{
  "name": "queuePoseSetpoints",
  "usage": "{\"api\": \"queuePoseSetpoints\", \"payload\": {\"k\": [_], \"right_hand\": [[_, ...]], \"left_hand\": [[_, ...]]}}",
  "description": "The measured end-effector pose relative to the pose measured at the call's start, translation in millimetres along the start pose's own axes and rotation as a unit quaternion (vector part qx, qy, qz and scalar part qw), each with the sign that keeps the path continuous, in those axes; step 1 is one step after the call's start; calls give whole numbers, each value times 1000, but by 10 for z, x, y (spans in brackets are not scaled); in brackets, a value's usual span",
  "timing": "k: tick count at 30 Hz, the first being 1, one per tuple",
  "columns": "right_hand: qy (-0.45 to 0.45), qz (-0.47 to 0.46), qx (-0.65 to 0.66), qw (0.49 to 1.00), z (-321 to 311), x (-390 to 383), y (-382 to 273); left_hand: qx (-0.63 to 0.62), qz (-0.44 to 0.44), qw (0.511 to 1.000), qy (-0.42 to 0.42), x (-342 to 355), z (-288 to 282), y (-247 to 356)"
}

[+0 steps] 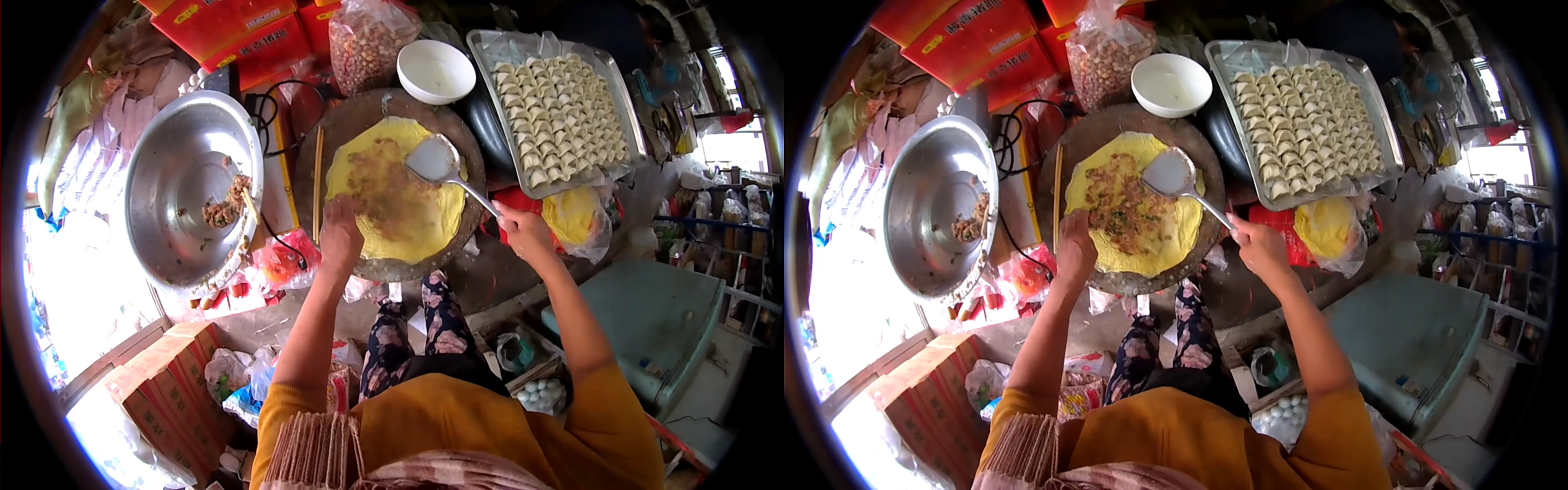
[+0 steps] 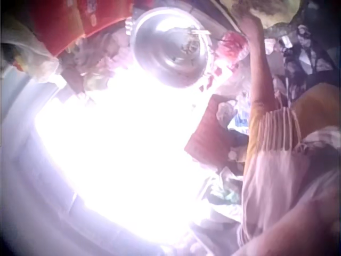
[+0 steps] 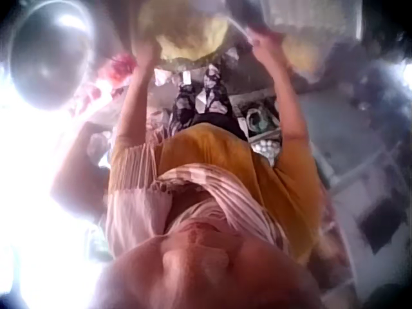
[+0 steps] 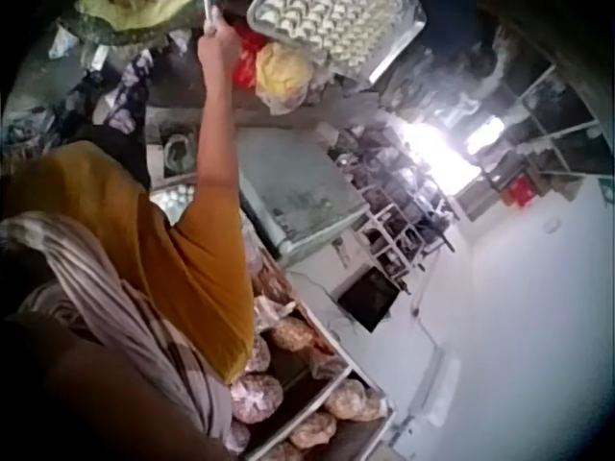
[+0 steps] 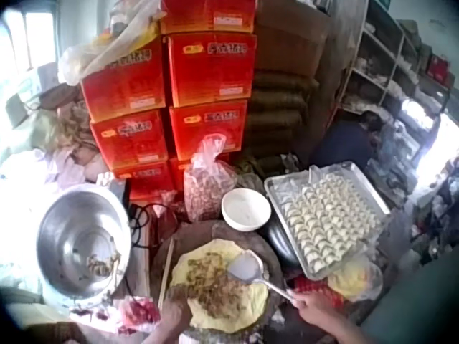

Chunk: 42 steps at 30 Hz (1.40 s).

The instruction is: The person prepares food by hand using a bowl, chopsticks, and a spatula. They stir ingredients in a bowl, retrieve a plastic bag from a shelf, and use a spatula to spread filling onto a yellow wrapper on a wooden board.

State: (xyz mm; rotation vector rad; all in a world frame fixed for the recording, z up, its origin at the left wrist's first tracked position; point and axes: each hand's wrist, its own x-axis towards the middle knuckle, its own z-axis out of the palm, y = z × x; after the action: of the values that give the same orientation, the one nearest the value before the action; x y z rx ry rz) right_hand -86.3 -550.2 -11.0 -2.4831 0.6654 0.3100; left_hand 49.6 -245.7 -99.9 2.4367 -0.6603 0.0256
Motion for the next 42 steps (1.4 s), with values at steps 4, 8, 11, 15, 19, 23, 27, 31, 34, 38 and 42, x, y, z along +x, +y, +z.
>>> {"api": "queuePoseSetpoints", "payload": {"k": [4,8,11,15,19,23,27,31,34,38,42], "right_hand": [[-16,41,24,999,-182,-304,185],[-56,97,-23,993,-459,-718,158],[-31,82,52,995,-247,-637,-154],[12,28,29,999,273,-569,221],[3,30,28,999,259,-1025,509],[19,-6,42,999,75,-1190,283],[10,14,11,1000,369,-1185,302],[-32,18,-60,998,256,-1609,291],[-64,1,-10,998,24,-1704,201],[-322,192,428,823,-4,-1308,52],[-504,245,658,504,513,-1002,556]], "left_hand": [[8,6,1000,12,-7,-10,-83],[2,9,1000,-4,-13,-16,-154],[1,9,1000,-11,-45,33,-169],[-8,12,1000,-14,-18,67,-151],[12,15,1000,-12,-84,3,-186],[-37,-6,999,-10,-157,-94,-246],[-95,-14,995,5,-332,-291,9],[-92,-25,995,6,-728,-472,-76],[-75,-35,997,7,-960,-546,-102],[-72,-42,997,-6,-1102,-591,-51],[-72,-34,997,-25,-1071,-508,30]]}}
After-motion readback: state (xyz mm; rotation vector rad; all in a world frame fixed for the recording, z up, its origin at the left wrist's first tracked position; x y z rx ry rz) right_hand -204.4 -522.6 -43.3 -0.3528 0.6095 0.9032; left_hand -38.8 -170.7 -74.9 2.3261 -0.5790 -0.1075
